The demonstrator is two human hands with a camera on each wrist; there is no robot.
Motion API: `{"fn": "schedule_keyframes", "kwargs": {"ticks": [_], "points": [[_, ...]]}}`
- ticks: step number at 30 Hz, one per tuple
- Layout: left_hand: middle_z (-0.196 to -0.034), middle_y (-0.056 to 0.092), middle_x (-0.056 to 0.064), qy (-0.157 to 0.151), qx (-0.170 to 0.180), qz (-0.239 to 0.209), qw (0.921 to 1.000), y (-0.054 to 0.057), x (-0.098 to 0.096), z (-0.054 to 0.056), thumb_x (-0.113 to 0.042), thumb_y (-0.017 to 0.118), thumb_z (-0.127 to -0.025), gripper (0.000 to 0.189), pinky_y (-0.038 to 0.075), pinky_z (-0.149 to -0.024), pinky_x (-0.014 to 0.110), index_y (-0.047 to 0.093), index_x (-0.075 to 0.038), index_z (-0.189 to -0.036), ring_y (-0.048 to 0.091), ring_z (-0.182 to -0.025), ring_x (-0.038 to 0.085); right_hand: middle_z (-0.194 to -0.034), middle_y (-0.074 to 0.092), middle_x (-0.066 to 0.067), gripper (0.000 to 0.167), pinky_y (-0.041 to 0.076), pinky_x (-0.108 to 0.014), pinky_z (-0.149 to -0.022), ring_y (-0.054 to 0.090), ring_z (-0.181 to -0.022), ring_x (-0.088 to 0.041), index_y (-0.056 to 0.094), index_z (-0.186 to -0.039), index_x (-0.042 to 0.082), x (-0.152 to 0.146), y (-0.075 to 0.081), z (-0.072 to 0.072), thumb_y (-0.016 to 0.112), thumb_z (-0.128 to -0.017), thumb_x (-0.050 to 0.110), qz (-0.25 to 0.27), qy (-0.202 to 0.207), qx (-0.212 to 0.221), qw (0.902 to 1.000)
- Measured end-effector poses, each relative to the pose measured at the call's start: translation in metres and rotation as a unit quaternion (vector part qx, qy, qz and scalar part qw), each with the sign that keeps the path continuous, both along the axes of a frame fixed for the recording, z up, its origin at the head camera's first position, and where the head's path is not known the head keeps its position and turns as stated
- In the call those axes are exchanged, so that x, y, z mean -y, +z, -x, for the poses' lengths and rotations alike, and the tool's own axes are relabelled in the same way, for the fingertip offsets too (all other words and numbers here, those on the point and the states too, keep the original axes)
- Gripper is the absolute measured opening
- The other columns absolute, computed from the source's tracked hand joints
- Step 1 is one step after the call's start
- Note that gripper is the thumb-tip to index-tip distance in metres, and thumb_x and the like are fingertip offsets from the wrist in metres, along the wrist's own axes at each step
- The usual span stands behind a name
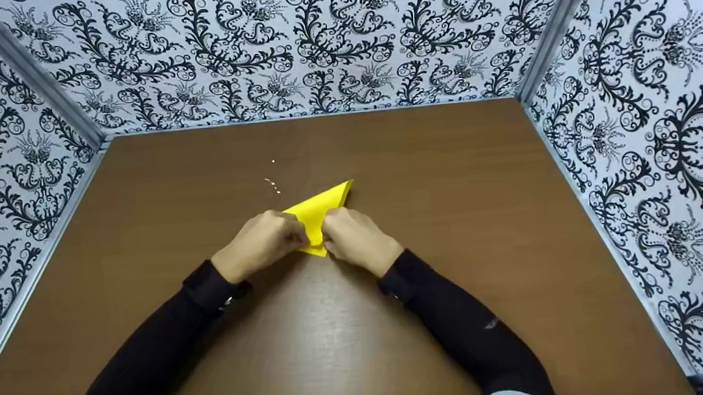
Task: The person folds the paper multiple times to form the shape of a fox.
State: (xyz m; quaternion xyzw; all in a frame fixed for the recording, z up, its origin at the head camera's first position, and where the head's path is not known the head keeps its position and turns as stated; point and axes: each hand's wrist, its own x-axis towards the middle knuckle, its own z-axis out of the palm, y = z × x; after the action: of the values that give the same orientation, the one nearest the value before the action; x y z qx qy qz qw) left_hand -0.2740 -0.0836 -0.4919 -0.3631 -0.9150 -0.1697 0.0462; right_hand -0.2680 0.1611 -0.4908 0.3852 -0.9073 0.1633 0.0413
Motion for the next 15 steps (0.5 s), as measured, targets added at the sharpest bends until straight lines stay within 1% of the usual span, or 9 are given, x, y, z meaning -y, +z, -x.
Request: {"fn": "schedule_keyframes", "kwargs": {"ticks": [4, 8, 12, 15], "points": [[-0.081, 0.063, -0.001, -0.001, -0.002, 0.003, 1.0, -0.0004, 0.0, -0.0008, -0.002, 0.083, -0.103, 0.023, 0.049, -0.066, 0.033, 0.078, -0.014, -0.084, 0.051, -0.073, 0.015, -0.085, 0.068, -0.006, 0.015, 0.057, -0.031, -0.069, 0.059, -0.077, -0.017, 0.086, -0.087, 0.01, -0.0002, -0.0004, 0.0003, 0.088, -0.1, 0.004, -0.004, 0.0, -0.004, 1.0], [-0.084, 0.069, 0.002, -0.001, -0.004, 0.009, 1.0, -0.0006, -0.0005, -0.0014, -0.004, 0.084, -0.104, 0.021, 0.054, -0.067, 0.035, 0.08, -0.014, -0.086, 0.054, -0.074, 0.015, -0.085, 0.067, -0.006, 0.013, 0.057, -0.031, -0.068, 0.058, -0.076, -0.016, 0.086, -0.088, 0.009, -0.0004, 0.0004, -0.0006, 0.09, -0.1, 0.005, -0.004, -0.002, -0.005, 1.0], [-0.088, 0.076, 0.003, -0.002, -0.005, 0.007, 1.0, -0.0001, -0.0007, -0.0025, -0.006, 0.086, -0.104, 0.017, 0.062, -0.07, 0.039, 0.084, -0.014, -0.089, 0.06, -0.076, 0.016, -0.085, 0.068, -0.006, 0.012, 0.057, -0.031, -0.068, 0.058, -0.076, -0.016, 0.087, -0.089, 0.009, -0.0001, 0.0013, -0.0008, 0.09, -0.1, 0.006, -0.003, -0.003, -0.003, 1.0], [-0.089, 0.078, 0.003, -0.002, -0.01, 0.008, 0.9999, -0.0004, -0.0013, -0.0035, -0.007, 0.087, -0.103, 0.016, 0.063, -0.07, 0.039, 0.085, -0.015, -0.09, 0.063, -0.076, 0.016, -0.084, 0.067, -0.005, 0.012, 0.056, -0.03, -0.068, 0.057, -0.076, -0.015, 0.087, -0.089, 0.01, -0.0003, 0.001, -0.0006, 0.091, -0.1, 0.007, 0.001, 0.001, -0.005, 1.0]]}}
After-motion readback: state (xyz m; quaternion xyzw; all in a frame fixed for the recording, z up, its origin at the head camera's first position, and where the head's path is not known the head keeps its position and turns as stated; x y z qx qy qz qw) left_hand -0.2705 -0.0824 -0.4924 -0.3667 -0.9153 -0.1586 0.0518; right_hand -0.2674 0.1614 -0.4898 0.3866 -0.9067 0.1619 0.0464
